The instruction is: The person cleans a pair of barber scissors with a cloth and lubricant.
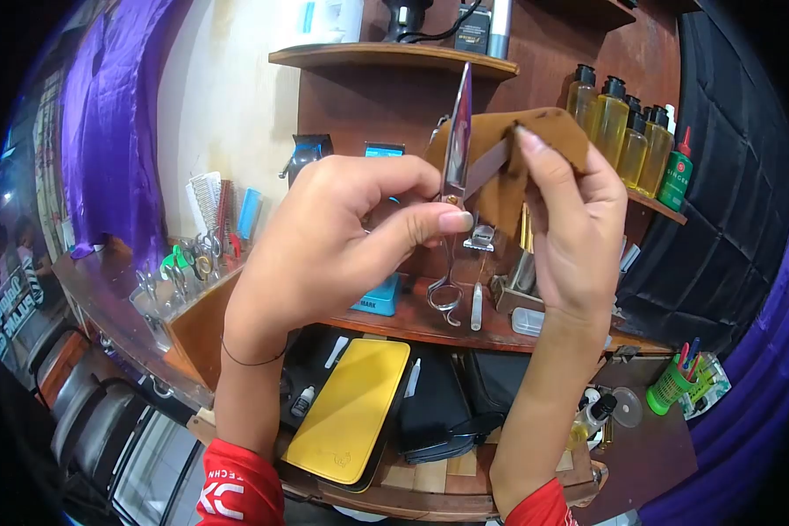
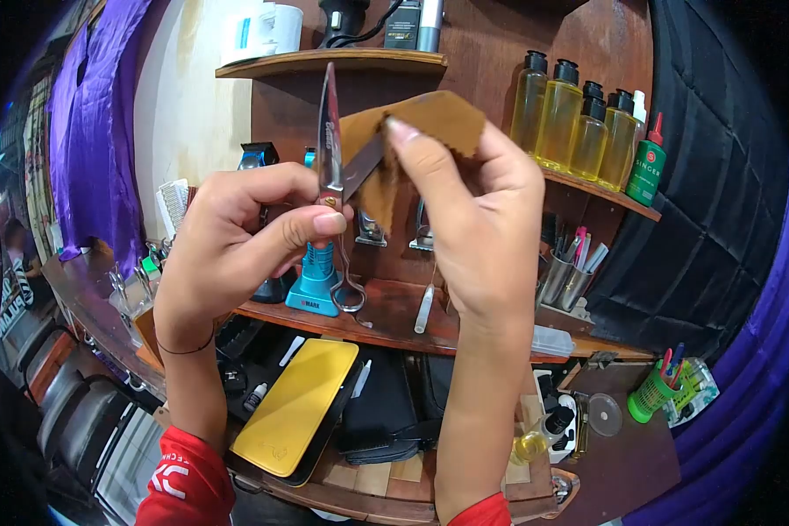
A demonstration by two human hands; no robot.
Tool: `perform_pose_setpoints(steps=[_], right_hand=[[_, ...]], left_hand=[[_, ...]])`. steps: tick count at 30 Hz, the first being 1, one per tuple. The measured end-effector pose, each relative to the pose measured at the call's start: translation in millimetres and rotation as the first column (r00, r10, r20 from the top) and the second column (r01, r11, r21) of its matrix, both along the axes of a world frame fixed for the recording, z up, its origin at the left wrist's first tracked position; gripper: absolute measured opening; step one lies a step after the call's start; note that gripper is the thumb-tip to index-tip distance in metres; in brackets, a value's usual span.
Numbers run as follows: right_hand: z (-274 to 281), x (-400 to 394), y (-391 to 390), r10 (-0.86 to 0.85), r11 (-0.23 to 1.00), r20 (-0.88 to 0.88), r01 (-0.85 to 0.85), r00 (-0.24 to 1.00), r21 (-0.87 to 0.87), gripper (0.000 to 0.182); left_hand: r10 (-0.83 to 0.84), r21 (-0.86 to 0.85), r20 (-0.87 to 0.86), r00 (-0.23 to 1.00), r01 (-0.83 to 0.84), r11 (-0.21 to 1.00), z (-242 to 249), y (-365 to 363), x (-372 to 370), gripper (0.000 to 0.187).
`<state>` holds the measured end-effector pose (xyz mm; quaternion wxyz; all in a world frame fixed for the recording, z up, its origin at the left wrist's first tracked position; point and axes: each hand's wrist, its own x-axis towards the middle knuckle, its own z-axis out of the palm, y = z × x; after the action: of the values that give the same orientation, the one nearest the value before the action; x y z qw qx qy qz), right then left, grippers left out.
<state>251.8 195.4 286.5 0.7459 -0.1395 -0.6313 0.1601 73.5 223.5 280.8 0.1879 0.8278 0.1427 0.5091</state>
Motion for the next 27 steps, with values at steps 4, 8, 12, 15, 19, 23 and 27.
perform_pose_setpoints(steps=[4,8,12,15,19,23,27], right_hand=[[0.8,2.7,1.6,-0.047,0.999,-0.05,0.047,0.998,0.013,0.018],[-0.2,7.1,-4.7,0.009,0.992,0.191,0.015,0.981,-0.123,0.017],[-2.0,5.9,-3.8,-0.023,0.993,0.265,0.052,0.964,-0.105,0.015],[-1.9,1.8,-1.6,-0.031,0.997,0.177,0.043,0.984,-0.067,0.014],[-2.8,-0.3,-4.0,0.083,0.996,0.071,-0.081,0.994,-0.033,0.015],[-4.8,10.0,-3.3,0.236,0.971,0.114,-0.233,0.965,-0.046,0.017],[-4.6,10.7,-2.2,0.231,0.972,0.031,-0.229,0.972,-0.06,0.016]], left_hand=[[0.038,0.059,-0.003,0.999,-0.038,0.998,0.3,-2.7,1.2,0.019],[0.091,0.046,-0.029,0.995,-0.089,0.995,1.1,-2.4,-1.4,0.019],[0.012,0.011,0.006,1.0,-0.012,1.0,-1.5,-0.8,-0.2,0.016],[-0.041,-0.043,0.007,0.999,0.041,0.998,-1.5,-0.6,0.0,0.013],[-0.157,-0.152,0.029,0.987,0.16,0.975,1.5,-2.7,-2.6,0.016],[-0.183,-0.176,0.045,0.982,0.188,0.966,2.2,-4.3,-4.2,0.016],[-0.093,-0.128,0.026,0.995,0.096,0.987,3.2,-3.6,-3.4,0.017]])
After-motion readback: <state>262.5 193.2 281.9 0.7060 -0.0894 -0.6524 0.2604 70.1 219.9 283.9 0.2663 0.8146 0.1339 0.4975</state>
